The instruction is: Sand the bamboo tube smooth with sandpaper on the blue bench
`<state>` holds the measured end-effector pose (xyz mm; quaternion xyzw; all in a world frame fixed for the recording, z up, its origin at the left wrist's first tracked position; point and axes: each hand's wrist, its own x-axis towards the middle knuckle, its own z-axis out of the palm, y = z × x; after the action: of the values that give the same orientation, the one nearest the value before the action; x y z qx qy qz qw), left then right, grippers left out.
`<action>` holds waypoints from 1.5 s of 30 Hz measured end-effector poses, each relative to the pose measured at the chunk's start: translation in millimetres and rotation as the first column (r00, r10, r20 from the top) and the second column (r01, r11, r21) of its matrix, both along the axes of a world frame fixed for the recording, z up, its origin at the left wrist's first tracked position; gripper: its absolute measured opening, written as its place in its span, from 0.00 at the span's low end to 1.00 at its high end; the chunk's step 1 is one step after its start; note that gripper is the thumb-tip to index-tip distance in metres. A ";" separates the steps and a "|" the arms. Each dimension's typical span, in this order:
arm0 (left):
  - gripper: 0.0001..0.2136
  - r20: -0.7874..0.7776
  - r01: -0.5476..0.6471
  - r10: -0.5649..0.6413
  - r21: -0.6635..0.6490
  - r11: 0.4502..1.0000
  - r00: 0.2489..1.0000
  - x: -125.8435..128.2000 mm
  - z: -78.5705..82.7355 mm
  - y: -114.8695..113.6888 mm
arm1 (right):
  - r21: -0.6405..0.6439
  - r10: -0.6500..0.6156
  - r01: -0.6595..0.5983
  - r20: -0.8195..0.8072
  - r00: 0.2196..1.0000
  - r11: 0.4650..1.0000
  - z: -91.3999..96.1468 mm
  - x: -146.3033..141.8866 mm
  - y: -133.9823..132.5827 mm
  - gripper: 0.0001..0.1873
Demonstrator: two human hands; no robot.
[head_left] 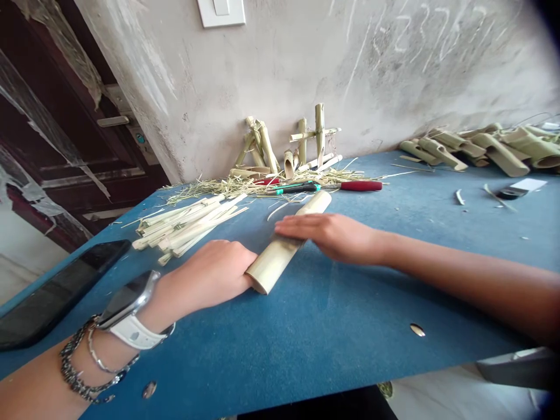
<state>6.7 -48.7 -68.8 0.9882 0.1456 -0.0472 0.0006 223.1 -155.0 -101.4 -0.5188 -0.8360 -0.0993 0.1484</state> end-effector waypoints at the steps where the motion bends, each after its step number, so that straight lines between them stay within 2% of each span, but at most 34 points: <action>1: 0.14 -0.008 0.004 -0.004 -0.002 1.000 1.000 0.2 0.8 -0.4 | 0.012 -0.124 0.124 0.009 0.992 0.992 -1.0 15.5 3.4 0.35; 3: 0.14 -0.013 0.004 -0.004 0.001 1.000 1.000 0.4 2.3 -1.3 | 0.032 -0.365 0.364 0.031 0.930 0.931 -2.6 41.4 8.5 0.33; 5: 0.14 -0.008 0.002 -0.002 0.008 1.000 1.000 0.3 2.7 -1.7 | 0.045 -0.457 0.455 0.049 0.888 0.889 -2.1 46.0 8.3 0.31; 7: 0.13 -0.001 0.004 -0.004 0.012 1.000 1.000 0.1 1.5 -1.2 | 0.048 -0.354 0.352 0.058 0.933 0.935 0.4 25.8 2.3 0.31; 9: 0.14 0.006 0.002 -0.002 0.024 1.000 1.000 0.4 -0.8 -0.1 | 0.020 -0.106 0.105 0.063 0.992 0.994 4.1 -6.0 -6.5 0.32; 11: 0.15 0.005 -0.020 0.020 0.040 0.999 1.000 0.9 -2.8 0.7 | -0.036 0.128 -0.126 0.055 0.990 0.991 8.0 -28.3 -12.8 0.32; 12: 0.15 0.003 -0.031 0.031 0.040 0.999 1.000 1.1 -3.3 0.8 | -0.055 0.173 -0.170 0.051 0.984 0.984 9.6 -30.8 -13.7 0.32; 13: 0.14 0.001 -0.037 0.037 0.034 0.999 0.999 1.2 -3.4 0.7 | -0.061 0.148 -0.145 0.050 0.988 0.988 10.7 -27.0 -12.9 0.32; 15: 0.13 -0.001 -0.035 0.035 0.013 0.999 0.999 1.0 -2.4 -0.2 | -0.038 -0.085 0.088 0.074 0.994 0.995 11.2 -5.6 -8.0 0.32; 17: 0.13 0.005 -0.025 0.025 0.000 1.000 1.000 0.5 -1.1 -0.8 | 0.009 -0.371 0.372 0.117 0.921 0.928 10.4 18.3 -2.9 0.31; 18: 0.13 0.008 -0.025 0.025 0.000 1.000 1.000 0.3 -0.7 -0.8 | 0.033 -0.455 0.455 0.139 0.880 0.890 9.9 24.8 -1.8 0.30; 19: 0.12 0.011 -0.025 0.025 -0.002 1.000 1.000 0.2 -0.7 -0.5 | 0.054 -0.483 0.481 0.155 0.862 0.875 9.5 25.8 -2.2 0.30; 20: 0.12 0.018 -0.023 0.023 0.001 1.000 1.000 0.2 -0.9 0.0 | 0.065 -0.458 0.454 0.167 0.873 0.889 9.1 21.0 -3.9 0.30; 23: 0.13 0.026 -0.020 0.020 0.032 0.999 0.999 0.6 -3.0 2.0 | 0.061 -0.185 0.177 0.180 0.966 0.982 9.4 -13.3 -14.5 0.29; 25: 0.13 0.017 -0.032 0.032 0.041 0.999 0.999 1.1 -4.1 2.5 | 0.034 -0.006 0.000 0.182 0.983 0.999 11.3 -30.5 -19.6 0.29; 26: 0.13 0.008 -0.042 0.042 0.035 0.998 0.999 1.3 -4.3 2.3 | 0.026 0.009 -0.014 0.175 0.985 1.000 12.6 -32.2 -19.9 0.29; 28: 0.12 -0.004 -0.057 0.057 0.016 0.998 0.998 1.7 -3.8 1.1 | 0.031 -0.121 0.117 0.163 0.979 0.993 14.6 -22.4 -16.8 0.28; 30: 0.11 -0.005 -0.058 0.058 0.011 0.998 0.998 1.7 -2.4 -0.6 | 0.056 -0.336 0.332 0.177 0.925 0.942 15.2 -6.0 -12.1 0.27; 32: 0.11 0.002 -0.049 0.049 0.018 0.999 0.999 1.6 -1.4 -1.7 | 0.095 -0.456 0.446 0.217 0.863 0.890 14.9 1.2 -10.5 0.26; 34: 0.12 0.006 -0.045 0.045 0.021 0.999 0.999 1.7 -1.5 -1.4 | 0.106 -0.396 0.382 0.229 0.889 0.918 14.6 -7.4 -13.6 0.26; 36: 0.13 -0.004 -0.053 0.053 0.031 0.998 0.999 2.4 -2.9 0.0 | 0.054 -0.175 0.168 0.200 0.964 0.984 15.2 -24.2 -19.1 0.28; 38: 0.13 -0.020 -0.063 0.064 0.041 0.997 0.998 3.3 -4.6 1.7 | -0.039 0.056 -0.051 0.132 0.990 0.998 17.2 -34.1 -22.4 0.32; 39: 0.13 -0.026 -0.065 0.066 0.040 0.997 0.997 3.6 -5.1 2.1 | -0.063 0.083 -0.077 0.100 0.991 0.995 18.2 -33.3 -22.1 0.33; 40: 0.12 -0.030 -0.063 0.064 0.036 0.997 0.997 3.8 -5.3 2.2 | -0.068 0.039 -0.033 0.086 0.996 0.997 18.9 -28.5 -20.5 0.33; 42: 0.13 -0.026 -0.051 0.051 0.020 0.999 0.998 3.6 -4.4 1.3 | -0.032 -0.186 0.191 0.108 0.977 0.981 18.8 -11.8 -15.3 0.31; 44: 0.13 -0.022 -0.039 0.039 0.018 0.999 0.999 2.9 -2.9 -0.1 | 0.031 -0.401 0.402 0.168 0.900 0.915 17.3 1.8 -11.2 0.28; 45: 0.13 -0.021 -0.036 0.036 0.021 0.999 0.999 2.5 -2.3 -0.6 | 0.057 -0.449 0.447 0.194 0.872 0.893 16.5 3.5 -10.9 0.27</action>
<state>9.2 -49.3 -71.0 0.9848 0.1639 -0.0562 -0.0104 226.6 -165.9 -84.9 -0.6847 -0.7033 -0.1873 0.0382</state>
